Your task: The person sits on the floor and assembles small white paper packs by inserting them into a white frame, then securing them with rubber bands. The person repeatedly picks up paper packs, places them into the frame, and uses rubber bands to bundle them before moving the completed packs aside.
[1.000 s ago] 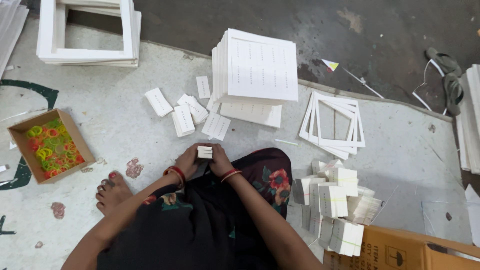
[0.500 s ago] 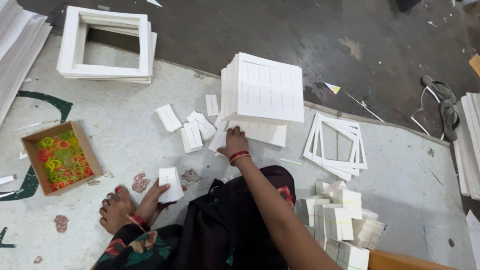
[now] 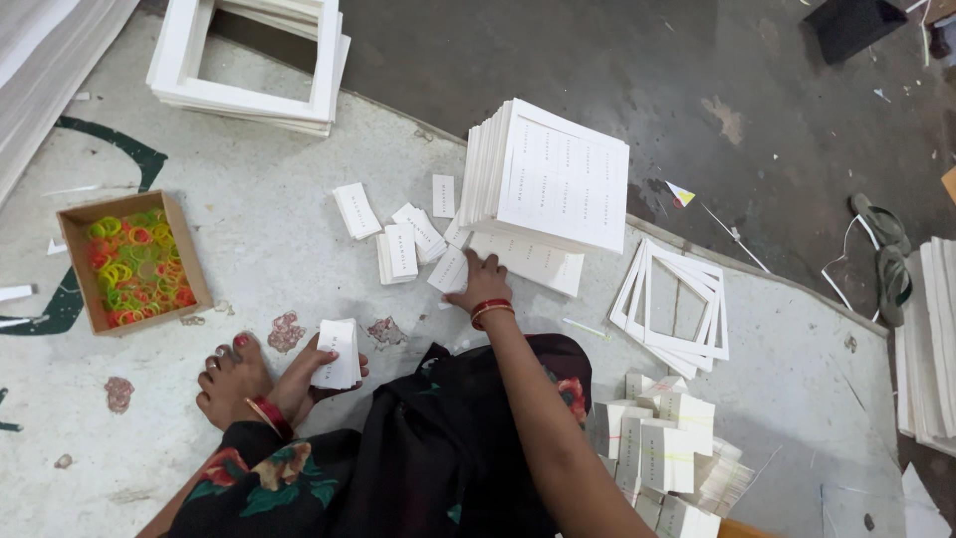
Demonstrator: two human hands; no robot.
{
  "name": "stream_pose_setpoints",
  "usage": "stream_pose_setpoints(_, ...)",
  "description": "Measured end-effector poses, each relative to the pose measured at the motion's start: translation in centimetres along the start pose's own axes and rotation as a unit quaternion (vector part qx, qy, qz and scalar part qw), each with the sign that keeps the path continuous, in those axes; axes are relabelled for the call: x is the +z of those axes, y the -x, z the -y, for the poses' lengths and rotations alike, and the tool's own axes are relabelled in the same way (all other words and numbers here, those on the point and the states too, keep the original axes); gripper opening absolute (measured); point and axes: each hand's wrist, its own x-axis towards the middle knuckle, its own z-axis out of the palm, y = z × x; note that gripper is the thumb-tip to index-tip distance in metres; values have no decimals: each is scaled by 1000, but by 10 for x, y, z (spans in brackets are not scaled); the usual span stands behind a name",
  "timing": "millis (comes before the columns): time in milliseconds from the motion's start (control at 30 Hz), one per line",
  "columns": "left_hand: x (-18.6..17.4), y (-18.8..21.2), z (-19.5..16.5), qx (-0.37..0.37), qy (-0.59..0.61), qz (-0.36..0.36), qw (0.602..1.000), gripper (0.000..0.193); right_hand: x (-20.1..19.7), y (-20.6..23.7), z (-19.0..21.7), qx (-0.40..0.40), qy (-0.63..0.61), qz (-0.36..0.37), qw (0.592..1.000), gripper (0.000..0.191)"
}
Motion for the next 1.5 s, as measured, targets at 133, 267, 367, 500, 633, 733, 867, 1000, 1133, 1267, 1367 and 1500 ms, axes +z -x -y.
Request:
stream_pose_setpoints(133, -3, -5, 2, 0, -9, 8, 1000, 59, -14, -6, 9, -3, 5, 10, 1000, 103)
stream_pose_setpoints(267, -5, -5, 2, 4, -23, -2, 1000, 59, -20, -6, 12, -4, 8, 24, 1000, 101)
stream_pose_setpoints(367, -8, -3, 2, 13, -21, -7, 1000, 56, -17, 6, 8, 6, 20, 50, 999, 94)
stream_pose_setpoints(500, -8, -5, 4, 18, -20, -3, 1000, 53, -10, 15, 2, 4, 31, 42, 999, 111)
stream_pose_setpoints(633, -4, -7, 4, 7, -43, -14, 999, 51, -7, 3, 1, 1, 16, 50, 999, 134)
stream_pose_setpoints(733, -2, -5, 1, 14, -50, -15, 999, 51, -1, -2, -1, 26, -30, 35, 999, 137)
stream_pose_setpoints(867, -3, 1, -5, 9, -62, -47, 997, 51, 9, 9, -11, -23, -218, 0, 976, 55)
stream_pose_setpoints(1000, -4, 3, -7, 27, -36, -58, 997, 51, 6, 11, -14, -110, -332, -56, 935, 22)
stream_pose_setpoints(1133, -3, 3, -7, 30, -33, -63, 997, 51, 0, 2, -11, -160, -383, -113, 903, 20)
stream_pose_setpoints(1267, -5, 4, -6, 39, -39, -67, 996, 52, -3, -1, -10, -177, -340, -162, 909, 24)
stream_pose_setpoints(1367, -7, 6, -6, 40, -47, -69, 996, 53, -8, 0, -13, -283, -146, -177, 931, 37)
stream_pose_setpoints(1500, -7, 7, -6, 45, -38, -66, 996, 54, -16, 3, -5, -394, 25, -62, 917, 67)
